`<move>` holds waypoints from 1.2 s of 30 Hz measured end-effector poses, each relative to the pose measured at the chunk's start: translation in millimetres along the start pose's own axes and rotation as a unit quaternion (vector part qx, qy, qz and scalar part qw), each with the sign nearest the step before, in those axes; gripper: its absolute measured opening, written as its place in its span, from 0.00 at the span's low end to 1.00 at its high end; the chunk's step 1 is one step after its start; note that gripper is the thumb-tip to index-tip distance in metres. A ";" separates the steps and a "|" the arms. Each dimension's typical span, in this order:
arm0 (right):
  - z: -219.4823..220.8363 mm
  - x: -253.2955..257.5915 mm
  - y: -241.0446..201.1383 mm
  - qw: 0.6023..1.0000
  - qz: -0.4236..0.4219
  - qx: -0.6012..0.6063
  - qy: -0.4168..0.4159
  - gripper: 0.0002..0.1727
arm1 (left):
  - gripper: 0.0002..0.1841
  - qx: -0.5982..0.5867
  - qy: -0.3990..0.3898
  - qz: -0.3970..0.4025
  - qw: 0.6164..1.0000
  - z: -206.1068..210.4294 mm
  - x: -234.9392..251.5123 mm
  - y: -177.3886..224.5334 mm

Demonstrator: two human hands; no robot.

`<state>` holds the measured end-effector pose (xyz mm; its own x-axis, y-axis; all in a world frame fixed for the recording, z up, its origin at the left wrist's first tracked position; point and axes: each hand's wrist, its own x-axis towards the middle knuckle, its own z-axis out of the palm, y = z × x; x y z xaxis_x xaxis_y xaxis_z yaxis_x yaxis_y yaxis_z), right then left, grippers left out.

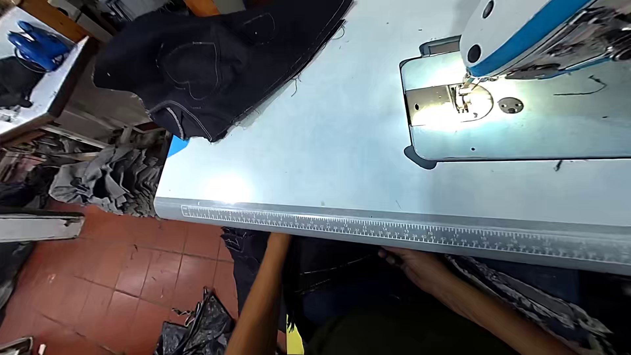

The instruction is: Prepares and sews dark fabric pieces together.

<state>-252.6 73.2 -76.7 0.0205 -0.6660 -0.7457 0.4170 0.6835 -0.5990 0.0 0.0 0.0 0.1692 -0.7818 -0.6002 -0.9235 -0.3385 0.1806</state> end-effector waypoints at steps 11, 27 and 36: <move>-6.3 2.1 7.6 0.977 -0.178 -0.105 0.050 0.23 | 0.09 -0.008 0.186 0.240 0.953 64.1 -145.2 -139.0; -20.4 -4.9 -0.3 0.957 -0.252 -0.138 0.048 0.23 | 0.09 0.199 0.363 0.314 0.854 79.3 -106.1 -125.1; -25.2 -15.7 -14.0 0.965 -0.245 -0.095 0.021 0.19 | 0.12 0.019 0.205 0.145 0.968 100.7 -121.8 -125.6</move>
<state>-281.7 81.6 -63.9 -0.1758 -0.9130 -0.3682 0.1921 0.3350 -0.9224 60.7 190.4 -28.1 0.0166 -0.9859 -0.1667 -0.9635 -0.0604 0.2609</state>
